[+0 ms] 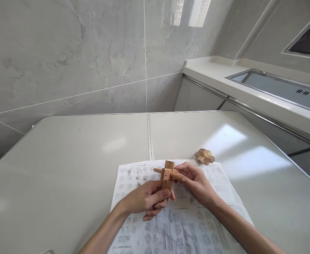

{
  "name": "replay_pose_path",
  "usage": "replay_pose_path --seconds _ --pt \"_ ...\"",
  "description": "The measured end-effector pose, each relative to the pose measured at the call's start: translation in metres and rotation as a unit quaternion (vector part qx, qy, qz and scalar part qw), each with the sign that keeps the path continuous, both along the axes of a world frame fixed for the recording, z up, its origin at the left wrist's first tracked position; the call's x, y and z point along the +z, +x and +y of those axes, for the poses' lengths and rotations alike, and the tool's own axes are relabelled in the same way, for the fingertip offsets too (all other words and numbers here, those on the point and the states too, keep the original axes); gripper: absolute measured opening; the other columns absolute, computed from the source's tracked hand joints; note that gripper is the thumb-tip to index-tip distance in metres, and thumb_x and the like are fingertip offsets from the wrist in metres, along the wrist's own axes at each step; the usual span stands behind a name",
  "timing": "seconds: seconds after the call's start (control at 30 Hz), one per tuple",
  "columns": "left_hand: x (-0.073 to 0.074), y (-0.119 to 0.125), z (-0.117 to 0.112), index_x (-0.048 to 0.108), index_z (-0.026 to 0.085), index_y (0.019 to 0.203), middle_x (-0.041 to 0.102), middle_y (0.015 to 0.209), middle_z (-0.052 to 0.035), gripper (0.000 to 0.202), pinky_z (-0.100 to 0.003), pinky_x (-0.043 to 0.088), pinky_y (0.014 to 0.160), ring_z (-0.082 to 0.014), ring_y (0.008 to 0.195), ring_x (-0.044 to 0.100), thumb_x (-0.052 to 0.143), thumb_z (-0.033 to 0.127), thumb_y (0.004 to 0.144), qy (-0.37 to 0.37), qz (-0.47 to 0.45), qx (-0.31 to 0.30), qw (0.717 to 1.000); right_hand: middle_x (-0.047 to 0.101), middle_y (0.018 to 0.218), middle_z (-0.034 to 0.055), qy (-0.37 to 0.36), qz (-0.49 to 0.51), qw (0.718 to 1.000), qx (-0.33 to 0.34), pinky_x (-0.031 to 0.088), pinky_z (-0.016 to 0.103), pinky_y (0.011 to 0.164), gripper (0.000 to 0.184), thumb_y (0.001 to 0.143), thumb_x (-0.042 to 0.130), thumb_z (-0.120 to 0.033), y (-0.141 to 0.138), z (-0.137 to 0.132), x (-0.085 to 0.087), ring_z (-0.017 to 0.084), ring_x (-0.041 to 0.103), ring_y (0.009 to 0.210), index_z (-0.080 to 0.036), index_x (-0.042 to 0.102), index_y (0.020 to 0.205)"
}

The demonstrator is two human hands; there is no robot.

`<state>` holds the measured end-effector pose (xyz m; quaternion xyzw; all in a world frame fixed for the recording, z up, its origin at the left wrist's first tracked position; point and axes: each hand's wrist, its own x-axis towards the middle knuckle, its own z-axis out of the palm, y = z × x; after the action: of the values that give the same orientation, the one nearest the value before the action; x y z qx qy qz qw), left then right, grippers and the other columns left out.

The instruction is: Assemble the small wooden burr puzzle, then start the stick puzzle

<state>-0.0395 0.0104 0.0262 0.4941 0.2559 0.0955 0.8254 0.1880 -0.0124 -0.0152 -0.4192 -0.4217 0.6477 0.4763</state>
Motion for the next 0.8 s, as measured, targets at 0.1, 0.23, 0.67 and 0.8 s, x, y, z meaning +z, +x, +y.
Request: replay_pose_path --seconds 0.1,0.23,0.67,0.8 --pt "-0.0014 0.0003 0.0005 0.060 0.019 0.099 0.036 0.058 0.0092 0.038 -0.019 0.035 0.032 -0.0051 0.037 0.031 0.057 0.057 0.100 -0.003 -0.005 -0.013 1.000 0.077 0.099 0.0056 0.000 -0.007 1.000 0.001 0.059 0.040 0.082 0.027 0.087 0.082 -0.045 -0.0005 -0.0001 0.0003 0.022 0.072 0.086 -0.026 0.070 0.102" --pt "-0.0025 0.0017 0.0001 0.061 0.019 0.098 0.037 0.057 0.0090 0.039 -0.019 0.034 0.030 -0.0056 0.036 0.033 0.057 0.058 0.099 -0.002 -0.001 -0.022 1.000 0.077 0.096 0.0052 0.006 -0.005 1.000 0.006 0.059 0.039 0.083 0.026 0.087 0.082 -0.045 -0.0016 -0.0002 0.0024 0.022 0.072 0.085 -0.025 0.069 0.100" --pt "-0.0022 -0.0009 0.0030 0.059 0.020 0.100 0.039 0.059 0.0081 0.032 -0.020 0.038 0.029 -0.0065 0.036 0.032 0.054 0.052 0.103 -0.032 -0.034 -0.064 0.997 0.077 0.097 0.0045 -0.003 0.008 1.000 -0.008 0.058 0.035 0.082 0.026 0.087 0.083 -0.042 -0.0085 -0.0059 0.0096 0.021 0.072 0.087 -0.024 0.067 0.097" --pt "-0.0070 -0.0023 0.0048 0.060 0.018 0.099 0.039 0.057 0.0086 0.033 -0.020 0.041 0.030 -0.0070 0.036 0.035 0.053 0.051 0.103 -0.045 -0.054 -0.115 0.991 0.077 0.098 0.0041 -0.025 0.004 0.999 0.031 0.055 0.033 0.083 0.024 0.088 0.082 -0.040 -0.0047 -0.0056 0.0079 0.020 0.071 0.092 -0.023 0.066 0.096"
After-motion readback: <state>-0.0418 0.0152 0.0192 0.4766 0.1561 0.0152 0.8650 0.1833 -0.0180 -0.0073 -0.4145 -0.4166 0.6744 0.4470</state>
